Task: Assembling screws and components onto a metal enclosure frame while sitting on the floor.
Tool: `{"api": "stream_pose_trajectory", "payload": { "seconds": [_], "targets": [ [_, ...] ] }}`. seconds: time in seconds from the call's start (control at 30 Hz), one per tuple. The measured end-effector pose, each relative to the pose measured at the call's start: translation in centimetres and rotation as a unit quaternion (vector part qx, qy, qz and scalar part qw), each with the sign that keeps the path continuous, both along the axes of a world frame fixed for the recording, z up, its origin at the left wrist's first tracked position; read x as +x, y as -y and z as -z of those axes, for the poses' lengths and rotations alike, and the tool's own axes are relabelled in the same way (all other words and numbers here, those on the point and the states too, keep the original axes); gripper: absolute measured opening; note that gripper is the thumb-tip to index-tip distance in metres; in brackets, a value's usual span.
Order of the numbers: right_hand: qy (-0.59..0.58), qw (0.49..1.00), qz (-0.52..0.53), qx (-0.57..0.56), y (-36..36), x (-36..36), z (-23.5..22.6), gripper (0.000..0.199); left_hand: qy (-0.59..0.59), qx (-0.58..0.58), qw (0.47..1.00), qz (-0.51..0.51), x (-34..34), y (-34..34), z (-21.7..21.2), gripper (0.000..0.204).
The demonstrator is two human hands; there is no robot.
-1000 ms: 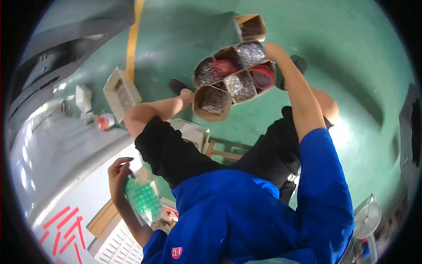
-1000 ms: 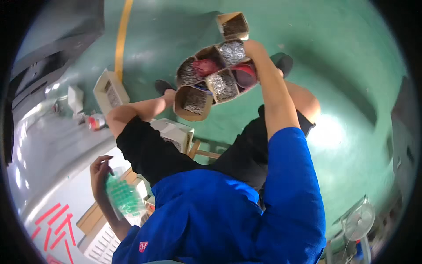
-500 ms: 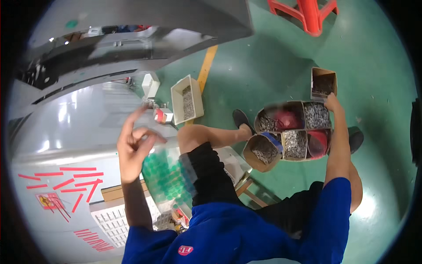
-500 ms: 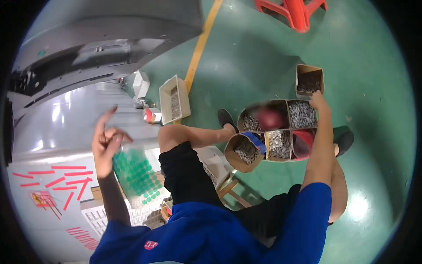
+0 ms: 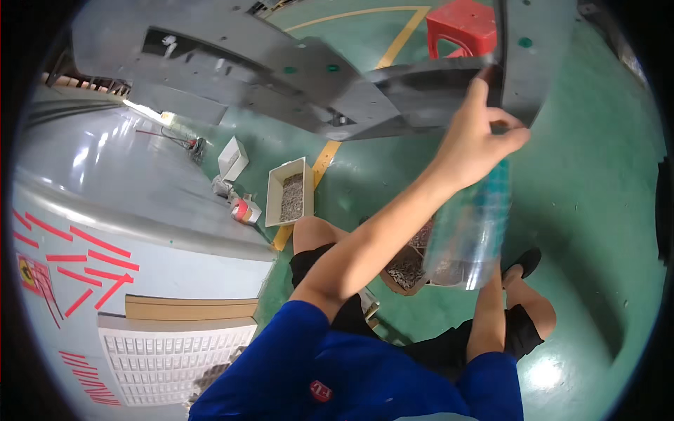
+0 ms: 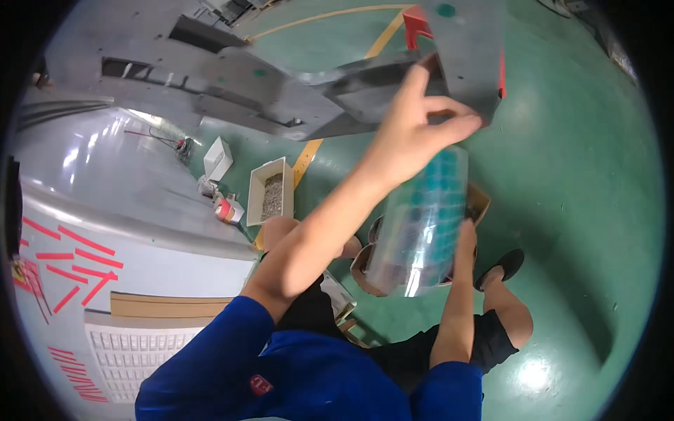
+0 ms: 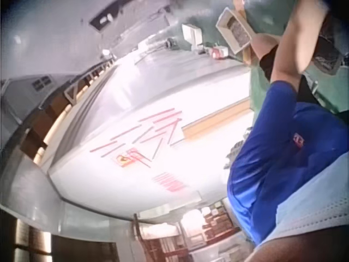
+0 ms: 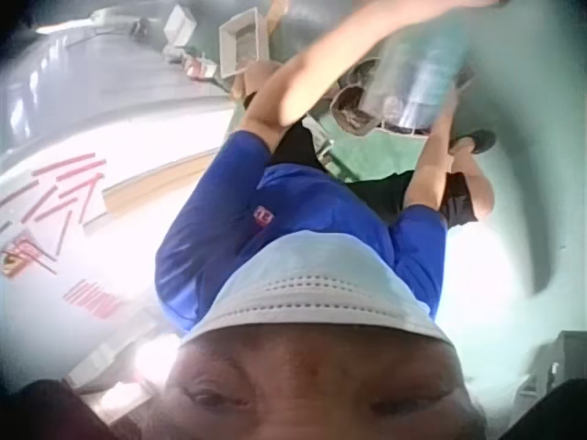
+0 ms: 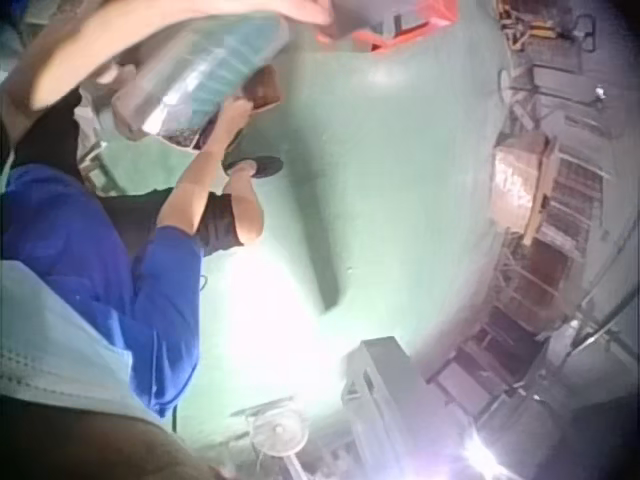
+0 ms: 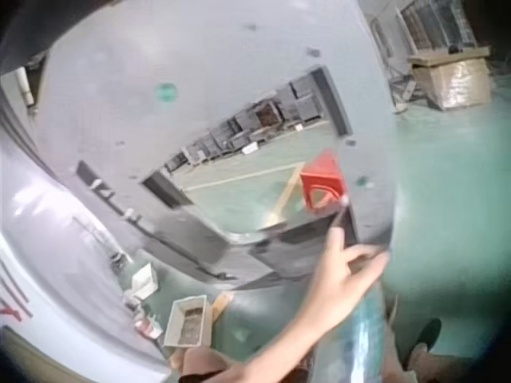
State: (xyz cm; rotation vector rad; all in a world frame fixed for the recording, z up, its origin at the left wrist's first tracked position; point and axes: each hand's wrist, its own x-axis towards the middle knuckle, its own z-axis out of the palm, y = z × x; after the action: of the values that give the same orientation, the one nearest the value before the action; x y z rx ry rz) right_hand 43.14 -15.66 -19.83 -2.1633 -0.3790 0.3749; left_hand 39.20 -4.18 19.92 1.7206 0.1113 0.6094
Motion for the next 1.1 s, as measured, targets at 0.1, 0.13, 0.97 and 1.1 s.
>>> {"api": "stream_pose_trajectory", "payload": {
  "seconds": [0.1, 0.13, 0.97, 1.1],
  "targets": [
    [-0.054, 0.993, 0.089, 0.06, 1.0, -6.4, -1.0, 0.024, 0.026, -0.028, 0.999, -0.008, 0.2, 1.1, -0.1, 0.056],
    [-0.071, 0.993, 0.083, 0.052, 1.4, -7.1, -1.1, 0.025, -0.002, -0.021, 1.0, 0.012, 0.3, 1.4, -0.3, 0.048],
    [0.207, 0.885, -0.366, -0.201, -0.1, -3.4, 13.5, 0.027, -0.263, -0.059, 0.941, -0.205, -37.4, -7.9, -6.0, 0.068],
    [0.236, 0.846, -0.424, -0.22, -0.9, -3.9, 13.7, 0.023, -0.307, -0.022, 0.918, -0.25, -39.4, -11.3, -7.3, 0.077]
  ]
}}
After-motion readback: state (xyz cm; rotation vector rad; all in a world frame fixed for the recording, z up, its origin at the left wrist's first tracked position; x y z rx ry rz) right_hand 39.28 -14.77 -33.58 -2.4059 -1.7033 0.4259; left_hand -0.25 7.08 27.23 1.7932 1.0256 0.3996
